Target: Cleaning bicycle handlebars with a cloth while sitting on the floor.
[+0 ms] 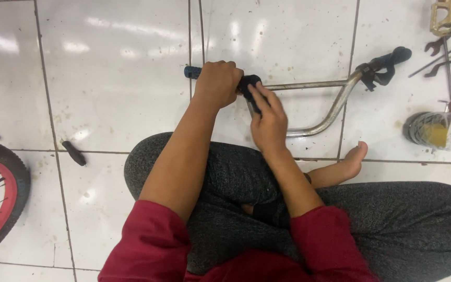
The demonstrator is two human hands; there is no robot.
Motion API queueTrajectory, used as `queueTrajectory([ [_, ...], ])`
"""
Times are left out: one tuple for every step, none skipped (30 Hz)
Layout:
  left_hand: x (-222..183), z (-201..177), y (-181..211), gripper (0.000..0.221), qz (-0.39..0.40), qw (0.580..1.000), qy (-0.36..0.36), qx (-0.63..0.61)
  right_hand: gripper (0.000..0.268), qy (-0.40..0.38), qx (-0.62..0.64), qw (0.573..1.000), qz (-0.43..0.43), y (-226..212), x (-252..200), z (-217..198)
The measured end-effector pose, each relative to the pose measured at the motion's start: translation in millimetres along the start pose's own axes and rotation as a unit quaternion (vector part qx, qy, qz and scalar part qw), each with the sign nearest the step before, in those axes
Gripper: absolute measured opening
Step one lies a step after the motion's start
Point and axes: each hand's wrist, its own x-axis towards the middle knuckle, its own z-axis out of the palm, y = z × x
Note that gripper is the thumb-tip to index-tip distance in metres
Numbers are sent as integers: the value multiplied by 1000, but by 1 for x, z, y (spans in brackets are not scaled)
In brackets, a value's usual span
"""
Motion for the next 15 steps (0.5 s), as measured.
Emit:
queueTrajectory([
  [-1,-1,-1,18,1,1000,0,2,60,2,1,1000,1,1,3,-3],
  [-1,-3,-1,18,3,1000,11,0,61,-8,43,999,11,1,5,-6],
  [-3,-2,-1,19,0,1000,22,-4,62,-23,87,996,20,3,7,-9],
  [-1,7,1,19,-3,1000,20,-4,62,-26,89,996,20,3,10,-19],
  [-1,16,1,35,-29,998,53,-15,53,16,78,996,44,1,13,-28],
  [0,25,2,51,-55,994,87,-26,45,58,68,994,68,0,16,-37],
  [0,29,4,51,-53,994,88,-25,45,61,68,993,68,-3,15,-38],
  [0,34,6,68,-82,994,66,7,49,76,50,994,59,-4,14,-39],
  [3,37,8,85,-111,992,47,39,54,93,31,994,49,-6,15,-41],
  [8,34,4,85,-109,992,51,42,54,99,31,994,47,-9,16,-31],
  [8,36,4,93,-116,993,-9,12,56,41,47,998,25,-12,10,-23],
  [8,38,3,102,-122,990,-69,-18,59,-18,63,998,2,-15,5,-15],
  [6,35,4,102,-120,990,-70,-17,59,-17,64,998,5,-19,2,-14],
  [4,32,4,103,-110,991,-69,-31,58,-40,72,997,-12,-24,-1,-13],
  [4,28,4,103,-101,992,-65,-46,57,-63,81,994,-31,-28,-1,-12],
])
